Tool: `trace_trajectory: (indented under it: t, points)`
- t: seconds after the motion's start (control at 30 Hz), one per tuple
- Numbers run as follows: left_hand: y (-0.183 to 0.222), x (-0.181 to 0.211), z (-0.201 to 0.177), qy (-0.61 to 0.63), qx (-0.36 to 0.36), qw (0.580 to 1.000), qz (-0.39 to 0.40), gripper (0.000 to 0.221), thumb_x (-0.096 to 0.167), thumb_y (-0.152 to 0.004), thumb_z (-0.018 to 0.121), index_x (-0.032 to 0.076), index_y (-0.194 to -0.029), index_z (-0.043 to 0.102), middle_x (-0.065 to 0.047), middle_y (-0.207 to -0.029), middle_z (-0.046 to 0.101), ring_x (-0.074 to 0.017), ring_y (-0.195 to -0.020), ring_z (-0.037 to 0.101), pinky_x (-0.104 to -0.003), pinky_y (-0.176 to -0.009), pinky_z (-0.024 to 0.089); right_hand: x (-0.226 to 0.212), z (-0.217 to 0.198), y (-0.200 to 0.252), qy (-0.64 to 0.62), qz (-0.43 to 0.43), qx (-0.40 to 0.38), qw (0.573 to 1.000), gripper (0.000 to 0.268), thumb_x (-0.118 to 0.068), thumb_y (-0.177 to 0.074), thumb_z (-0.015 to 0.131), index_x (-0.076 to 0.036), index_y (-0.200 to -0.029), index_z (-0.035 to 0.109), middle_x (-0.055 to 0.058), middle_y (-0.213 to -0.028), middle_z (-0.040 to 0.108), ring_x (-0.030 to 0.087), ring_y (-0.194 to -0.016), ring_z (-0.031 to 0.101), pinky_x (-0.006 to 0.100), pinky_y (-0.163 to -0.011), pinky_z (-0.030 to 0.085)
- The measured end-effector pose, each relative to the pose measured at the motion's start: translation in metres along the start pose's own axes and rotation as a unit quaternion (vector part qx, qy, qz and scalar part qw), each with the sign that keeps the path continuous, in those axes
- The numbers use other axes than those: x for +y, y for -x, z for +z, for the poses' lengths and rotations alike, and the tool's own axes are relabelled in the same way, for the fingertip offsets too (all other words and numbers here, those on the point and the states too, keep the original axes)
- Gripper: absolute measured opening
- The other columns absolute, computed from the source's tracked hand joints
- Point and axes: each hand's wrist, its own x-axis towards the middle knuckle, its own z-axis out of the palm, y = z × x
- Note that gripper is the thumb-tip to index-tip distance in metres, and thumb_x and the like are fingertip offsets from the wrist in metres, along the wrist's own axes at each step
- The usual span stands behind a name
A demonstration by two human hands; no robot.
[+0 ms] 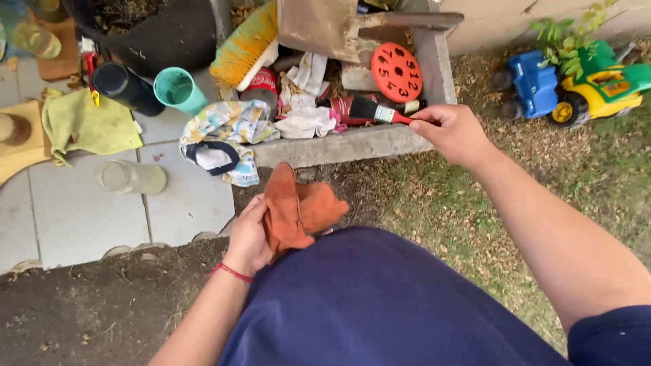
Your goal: Mixing a liquid substance in a glass jar using a paintbrush and preparing materials on a workbench.
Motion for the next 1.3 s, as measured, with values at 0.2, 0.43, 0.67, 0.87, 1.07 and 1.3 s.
trace_trajectory:
  t: [0.2, 0.43, 0.67, 0.87, 1.07, 1.3]
  points:
    - [-0.010, 0.009, -0.014, 0.045, -0.011, 0.999, 0.018, 0.022, 0.019, -0.105, 0.045, 0.005, -0.108, 0.062, -0.019, -0.102, 0.069, -0.0331, -0.093, 0.070, -0.047, -0.081, 0.060, -0.027, 0.025, 0.052, -0.040, -0.013, 0.011, 0.999, 0.013, -0.011, -0.093, 0.073, -0.006, -0.104, 0.078, 0.014, -0.082, 0.074, 0.023, -0.072, 0.068, 0.035, -0.074, 0.054]
    - [0.027, 0.044, 0.032, 0.090, -0.050, 0.994, 0.043, 0.020, 0.017, -0.104, 0.047, 0.007, -0.112, 0.062, -0.017, -0.107, 0.068, -0.0315, -0.098, 0.069, -0.047, -0.086, 0.059, -0.036, 0.037, 0.085, 0.081, -0.301, 0.096, 0.945, 0.018, -0.005, -0.087, 0.076, -0.009, -0.103, 0.078, 0.009, -0.092, 0.073, 0.022, -0.084, 0.069, 0.034, -0.073, 0.058]
    - [0.052, 0.058, 0.059, 0.167, -0.046, 0.984, 0.032, 0.017, 0.008, -0.102, 0.045, 0.006, -0.103, 0.062, -0.013, -0.098, 0.068, -0.0242, -0.093, 0.066, -0.037, -0.083, 0.055, -0.044, 0.029, 0.083, 0.160, -0.457, 0.175, 0.858, 0.015, 0.005, -0.088, 0.082, -0.006, -0.096, 0.076, 0.013, -0.092, 0.067, 0.024, -0.075, 0.062, 0.037, -0.068, 0.053]
    - [0.056, 0.059, 0.059, 0.178, -0.068, 0.981, 0.038, 0.024, 0.011, -0.103, 0.045, 0.007, -0.120, 0.061, -0.015, -0.114, 0.068, -0.0263, -0.105, 0.066, -0.041, -0.094, 0.054, -0.039, 0.035, 0.081, 0.205, -0.445, 0.186, 0.852, 0.014, -0.009, -0.088, 0.086, -0.006, -0.098, 0.077, 0.012, -0.092, 0.069, 0.019, -0.080, 0.063, 0.033, -0.073, 0.051]
    - [0.056, 0.052, 0.055, 0.191, -0.032, 0.980, 0.053, 0.013, 0.010, -0.102, 0.048, 0.009, -0.103, 0.061, -0.013, -0.101, 0.070, -0.0242, -0.094, 0.068, -0.039, -0.085, 0.056, -0.045, 0.031, 0.083, 0.198, -0.420, 0.159, 0.871, 0.014, -0.004, -0.087, 0.081, 0.000, -0.100, 0.077, 0.014, -0.095, 0.071, 0.021, -0.082, 0.063, 0.034, -0.077, 0.049]
    - [0.091, 0.057, 0.077, 0.231, -0.114, 0.944, 0.204, 0.015, 0.013, -0.102, 0.052, 0.009, -0.114, 0.060, -0.012, -0.117, 0.068, -0.0224, -0.112, 0.064, -0.038, -0.102, 0.050, -0.107, 0.038, 0.091, 0.109, 0.120, -0.204, 0.966, 0.027, -0.019, -0.099, 0.054, -0.024, -0.124, 0.061, -0.004, -0.074, 0.071, 0.009, -0.059, 0.064, 0.025, -0.051, 0.052]
